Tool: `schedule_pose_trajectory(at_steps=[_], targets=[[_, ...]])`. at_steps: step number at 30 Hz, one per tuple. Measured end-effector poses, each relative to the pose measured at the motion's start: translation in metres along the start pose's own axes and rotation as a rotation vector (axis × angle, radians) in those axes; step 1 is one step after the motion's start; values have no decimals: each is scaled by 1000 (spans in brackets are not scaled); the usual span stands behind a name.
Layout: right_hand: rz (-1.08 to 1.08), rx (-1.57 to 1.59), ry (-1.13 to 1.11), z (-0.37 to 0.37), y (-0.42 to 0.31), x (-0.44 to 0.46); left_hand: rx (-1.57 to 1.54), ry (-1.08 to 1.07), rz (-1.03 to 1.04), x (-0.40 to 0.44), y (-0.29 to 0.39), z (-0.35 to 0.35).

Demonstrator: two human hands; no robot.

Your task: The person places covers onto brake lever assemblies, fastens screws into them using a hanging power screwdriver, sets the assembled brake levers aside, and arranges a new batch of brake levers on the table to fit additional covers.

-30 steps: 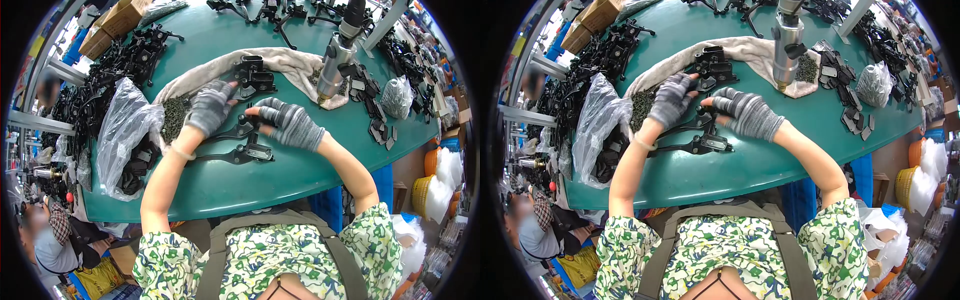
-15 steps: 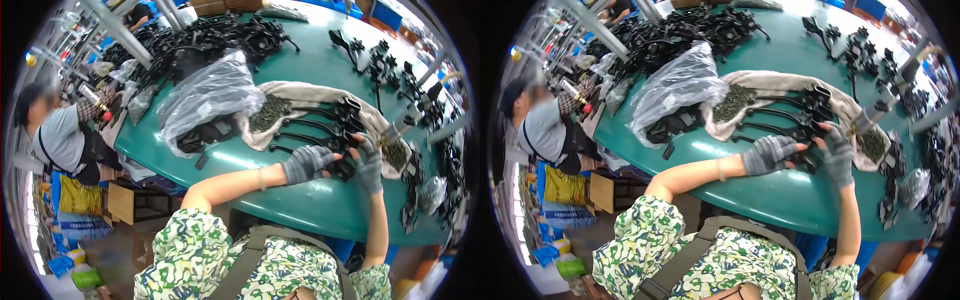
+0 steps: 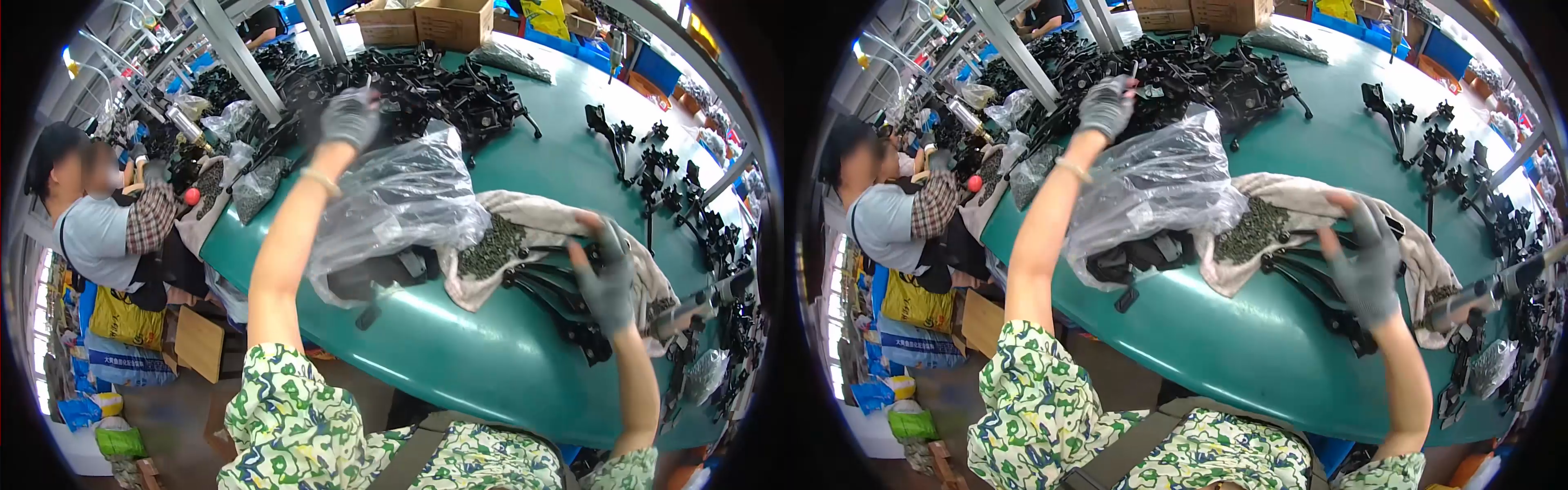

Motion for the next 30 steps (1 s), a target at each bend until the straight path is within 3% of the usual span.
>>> schedule_pose_trajectory(at_steps=[2,4,5,8,12,15,16,18,20,22,24,30], targets=[[-78,-55,-43,51,-12,65,191,-386,-251,-10,-80,42],[-19,-89,-105,113,-2,127,-94,-629,-320,-25,-110,82],[-4,-116,-116,140,-1,156,-130,-516,-329,-33,-101,73],[-73,-210,-103,221,-3,229,-433,-462,-357,-71,-94,71],[35,-518,-380,303,-24,251,-491,-488,-368,-91,-79,41],[-26,-570,-292,309,-23,258,-461,-448,-314,-88,-84,40],[-61,-559,-260,307,-24,257,-568,-372,-388,-81,-93,42],[-90,-450,-164,297,-24,255,-337,-198,-519,-68,-111,20],[-83,-258,-45,282,-19,249,228,-89,-246,-66,-140,31],[-129,-56,192,248,-32,245,-206,-570,-395,-78,-151,76],[-157,76,322,213,-43,242,-91,-551,-387,-78,-149,77],[-72,494,69,147,-32,194,-9,-309,-571,-71,-140,48]])
Point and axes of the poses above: each hand's wrist, its own x-axis towards the middle knuckle, its own z-axis out of the palm, y = z × x, the point moved 7 cm from there along x, towards the middle knuckle, and after that the axes turned 10 degrees about z, right-handed, at the moved point
